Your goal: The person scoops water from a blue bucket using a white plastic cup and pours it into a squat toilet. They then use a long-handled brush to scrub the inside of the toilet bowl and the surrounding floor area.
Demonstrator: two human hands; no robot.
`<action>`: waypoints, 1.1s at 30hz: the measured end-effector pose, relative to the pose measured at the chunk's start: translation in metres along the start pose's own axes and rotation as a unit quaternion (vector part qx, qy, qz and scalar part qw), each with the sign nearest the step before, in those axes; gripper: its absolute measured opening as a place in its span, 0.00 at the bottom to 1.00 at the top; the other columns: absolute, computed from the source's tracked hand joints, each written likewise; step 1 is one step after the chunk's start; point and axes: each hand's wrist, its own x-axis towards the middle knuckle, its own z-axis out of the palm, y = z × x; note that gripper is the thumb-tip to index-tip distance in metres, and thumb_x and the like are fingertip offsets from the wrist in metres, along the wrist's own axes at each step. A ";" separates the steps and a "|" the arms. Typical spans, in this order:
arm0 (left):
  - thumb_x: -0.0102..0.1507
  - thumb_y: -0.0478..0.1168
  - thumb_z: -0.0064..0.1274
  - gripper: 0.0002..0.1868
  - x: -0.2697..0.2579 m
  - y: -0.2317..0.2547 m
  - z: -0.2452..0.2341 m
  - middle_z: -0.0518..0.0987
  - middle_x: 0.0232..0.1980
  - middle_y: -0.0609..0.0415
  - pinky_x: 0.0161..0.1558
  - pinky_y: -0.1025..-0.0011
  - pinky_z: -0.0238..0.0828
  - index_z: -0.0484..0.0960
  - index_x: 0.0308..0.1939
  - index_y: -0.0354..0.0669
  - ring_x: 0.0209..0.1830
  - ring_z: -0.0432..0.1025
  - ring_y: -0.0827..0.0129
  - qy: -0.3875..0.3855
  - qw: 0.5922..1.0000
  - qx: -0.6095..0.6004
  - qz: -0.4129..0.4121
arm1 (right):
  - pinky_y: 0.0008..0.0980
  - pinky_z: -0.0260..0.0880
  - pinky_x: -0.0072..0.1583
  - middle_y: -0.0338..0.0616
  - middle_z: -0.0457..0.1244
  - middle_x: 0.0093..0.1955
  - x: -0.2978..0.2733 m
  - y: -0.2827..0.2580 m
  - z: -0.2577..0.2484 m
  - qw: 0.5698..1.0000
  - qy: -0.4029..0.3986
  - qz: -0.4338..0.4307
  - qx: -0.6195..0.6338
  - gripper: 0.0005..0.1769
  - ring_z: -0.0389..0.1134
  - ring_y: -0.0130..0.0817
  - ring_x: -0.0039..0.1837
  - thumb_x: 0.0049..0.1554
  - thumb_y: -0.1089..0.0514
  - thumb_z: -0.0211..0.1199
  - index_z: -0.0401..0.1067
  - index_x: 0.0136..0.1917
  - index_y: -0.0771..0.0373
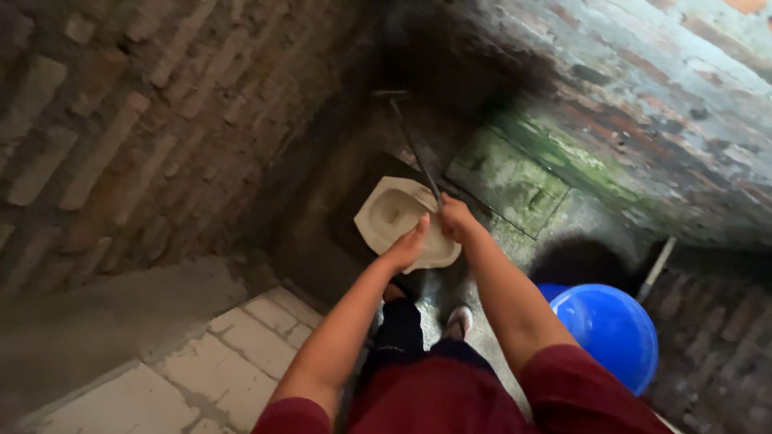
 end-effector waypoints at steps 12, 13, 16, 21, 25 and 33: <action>0.69 0.71 0.18 0.48 -0.071 -0.013 0.098 0.50 0.84 0.49 0.78 0.69 0.35 0.49 0.80 0.37 0.84 0.42 0.63 -0.138 0.988 0.052 0.048 | 0.44 0.58 0.34 0.55 0.64 0.40 -0.131 0.141 -0.098 0.996 0.027 0.027 -0.084 0.26 0.60 0.45 0.33 0.62 0.53 0.49 0.67 0.73 0.56; 0.68 0.71 0.19 0.49 -0.075 -0.010 0.106 0.50 0.84 0.49 0.78 0.68 0.35 0.50 0.80 0.37 0.84 0.42 0.63 -0.134 0.989 0.043 0.037 | 0.47 0.63 0.36 0.57 0.67 0.42 -0.139 0.146 -0.111 0.993 0.027 -0.009 -0.117 0.29 0.64 0.47 0.35 0.58 0.58 0.50 0.66 0.72 0.57; 0.68 0.71 0.19 0.49 -0.078 -0.003 0.132 0.50 0.84 0.49 0.78 0.68 0.35 0.51 0.80 0.36 0.85 0.43 0.64 -0.123 0.992 0.032 0.026 | 0.53 0.70 0.47 0.66 0.69 0.47 -0.148 0.151 -0.148 0.945 0.035 -0.155 -0.286 0.30 0.70 0.60 0.46 0.54 0.63 0.52 0.65 0.70 0.61; 0.69 0.70 0.21 0.48 -0.055 -0.004 0.177 0.59 0.81 0.44 0.78 0.66 0.43 0.54 0.79 0.35 0.82 0.51 0.60 -0.097 0.994 0.009 0.040 | 0.60 0.67 0.60 0.67 0.68 0.53 -0.144 0.132 -0.172 0.867 0.016 -0.161 -0.472 0.21 0.69 0.68 0.57 0.60 0.56 0.51 0.64 0.65 0.62; 0.69 0.69 0.20 0.47 -0.024 -0.013 0.199 0.56 0.82 0.45 0.77 0.66 0.42 0.49 0.80 0.37 0.82 0.49 0.60 -0.072 0.997 0.000 0.009 | 0.59 0.69 0.61 0.65 0.68 0.55 -0.140 0.099 -0.152 0.881 0.015 -0.111 -0.459 0.26 0.69 0.66 0.59 0.58 0.52 0.54 0.62 0.69 0.57; 0.70 0.69 0.18 0.48 0.012 -0.026 0.144 0.45 0.85 0.47 0.79 0.69 0.31 0.45 0.81 0.36 0.85 0.38 0.63 0.039 0.999 -0.025 -0.010 | 0.57 0.67 0.65 0.62 0.65 0.64 -0.098 0.007 -0.096 0.907 0.043 -0.061 -0.414 0.29 0.67 0.62 0.65 0.58 0.52 0.53 0.63 0.73 0.50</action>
